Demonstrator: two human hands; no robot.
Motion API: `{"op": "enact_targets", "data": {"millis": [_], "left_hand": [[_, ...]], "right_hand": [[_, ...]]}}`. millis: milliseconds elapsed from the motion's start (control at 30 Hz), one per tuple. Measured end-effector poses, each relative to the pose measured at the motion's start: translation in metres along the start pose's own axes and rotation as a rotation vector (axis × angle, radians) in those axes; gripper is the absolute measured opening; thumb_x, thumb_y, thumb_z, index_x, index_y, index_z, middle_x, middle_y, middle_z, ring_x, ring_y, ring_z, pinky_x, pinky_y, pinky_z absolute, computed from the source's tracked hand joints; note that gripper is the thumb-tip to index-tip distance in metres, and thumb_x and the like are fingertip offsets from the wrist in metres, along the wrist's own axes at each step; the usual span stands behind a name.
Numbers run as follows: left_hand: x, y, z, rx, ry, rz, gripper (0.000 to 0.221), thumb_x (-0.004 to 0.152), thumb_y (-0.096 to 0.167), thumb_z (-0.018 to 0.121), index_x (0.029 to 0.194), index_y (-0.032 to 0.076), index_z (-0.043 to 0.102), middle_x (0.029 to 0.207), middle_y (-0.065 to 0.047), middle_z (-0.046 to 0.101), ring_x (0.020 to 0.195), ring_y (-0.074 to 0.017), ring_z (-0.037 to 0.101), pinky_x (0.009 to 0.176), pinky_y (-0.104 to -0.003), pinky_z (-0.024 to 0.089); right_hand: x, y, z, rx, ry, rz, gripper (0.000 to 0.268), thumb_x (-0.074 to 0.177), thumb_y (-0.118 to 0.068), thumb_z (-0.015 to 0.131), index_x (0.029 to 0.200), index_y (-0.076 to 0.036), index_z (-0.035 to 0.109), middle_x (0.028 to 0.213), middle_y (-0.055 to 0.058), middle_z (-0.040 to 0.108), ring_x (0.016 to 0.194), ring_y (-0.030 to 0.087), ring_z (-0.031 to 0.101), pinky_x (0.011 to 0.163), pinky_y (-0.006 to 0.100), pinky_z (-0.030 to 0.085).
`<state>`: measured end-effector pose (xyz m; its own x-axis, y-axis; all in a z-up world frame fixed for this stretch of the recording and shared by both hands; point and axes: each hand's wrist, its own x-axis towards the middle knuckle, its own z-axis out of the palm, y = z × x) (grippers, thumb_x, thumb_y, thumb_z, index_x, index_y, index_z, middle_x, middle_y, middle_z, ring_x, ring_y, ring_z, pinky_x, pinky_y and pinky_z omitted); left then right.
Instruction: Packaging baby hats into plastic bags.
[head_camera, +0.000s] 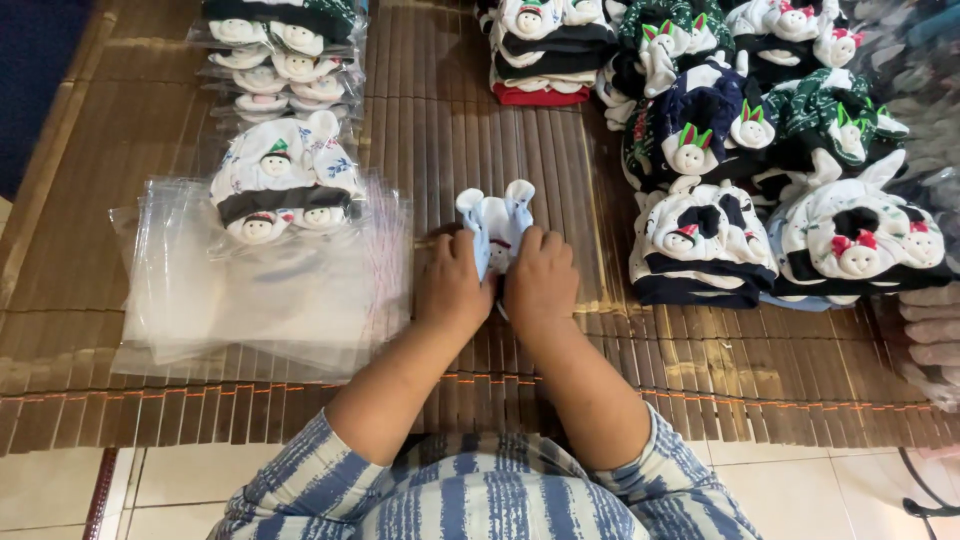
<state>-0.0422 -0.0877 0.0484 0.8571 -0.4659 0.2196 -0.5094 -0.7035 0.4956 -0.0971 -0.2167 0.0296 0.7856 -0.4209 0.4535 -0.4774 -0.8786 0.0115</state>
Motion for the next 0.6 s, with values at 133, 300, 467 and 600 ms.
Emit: {"op": "enact_targets", "data": {"millis": [133,300,467,600], "left_hand": [[-0.004,0.007,-0.022,-0.314,-0.037,0.123,0.056,0.088,0.007,0.062,0.141,-0.002,0.047,0.120,-0.028,0.055,0.113,-0.0486,0.060,0.096,-0.052,0.051],[-0.014,0.004,-0.040,-0.878,-0.276,-0.044,0.063,0.105,0.041,0.037,0.158,0.007,0.035,0.146,-0.040,0.045,0.141,-0.0547,0.038,0.118,-0.059,0.030],[-0.025,-0.018,-0.028,-1.070,-0.414,0.101,0.084,0.103,0.070,0.017,0.167,0.020,0.000,0.172,-0.016,-0.005,0.154,-0.0430,-0.009,0.118,-0.061,-0.014],[-0.039,-0.015,-0.058,-0.268,-0.407,0.271,0.091,0.100,0.066,0.036,0.166,0.015,0.000,0.158,-0.027,0.039,0.155,-0.0451,0.008,0.118,-0.068,-0.006]], "right_hand": [[-0.007,-0.006,0.005,0.250,0.170,-0.084,0.031,0.091,-0.022,0.064,0.117,-0.007,0.057,0.099,0.013,0.052,0.086,0.035,0.065,0.064,0.041,0.060],[-0.011,-0.017,-0.033,0.628,0.095,-0.139,0.061,0.091,-0.023,0.071,0.140,0.010,0.052,0.123,0.038,0.056,0.114,0.056,0.060,0.100,0.058,0.050],[-0.019,-0.017,-0.037,0.588,-0.028,-0.182,0.063,0.096,-0.031,0.069,0.153,-0.014,0.050,0.141,0.033,0.046,0.132,0.058,0.045,0.114,0.060,0.036],[-0.022,-0.003,-0.016,0.516,-0.021,-0.216,0.054,0.092,-0.022,0.072,0.144,-0.022,0.060,0.142,0.030,0.047,0.132,0.053,0.048,0.112,0.055,0.041]]}}
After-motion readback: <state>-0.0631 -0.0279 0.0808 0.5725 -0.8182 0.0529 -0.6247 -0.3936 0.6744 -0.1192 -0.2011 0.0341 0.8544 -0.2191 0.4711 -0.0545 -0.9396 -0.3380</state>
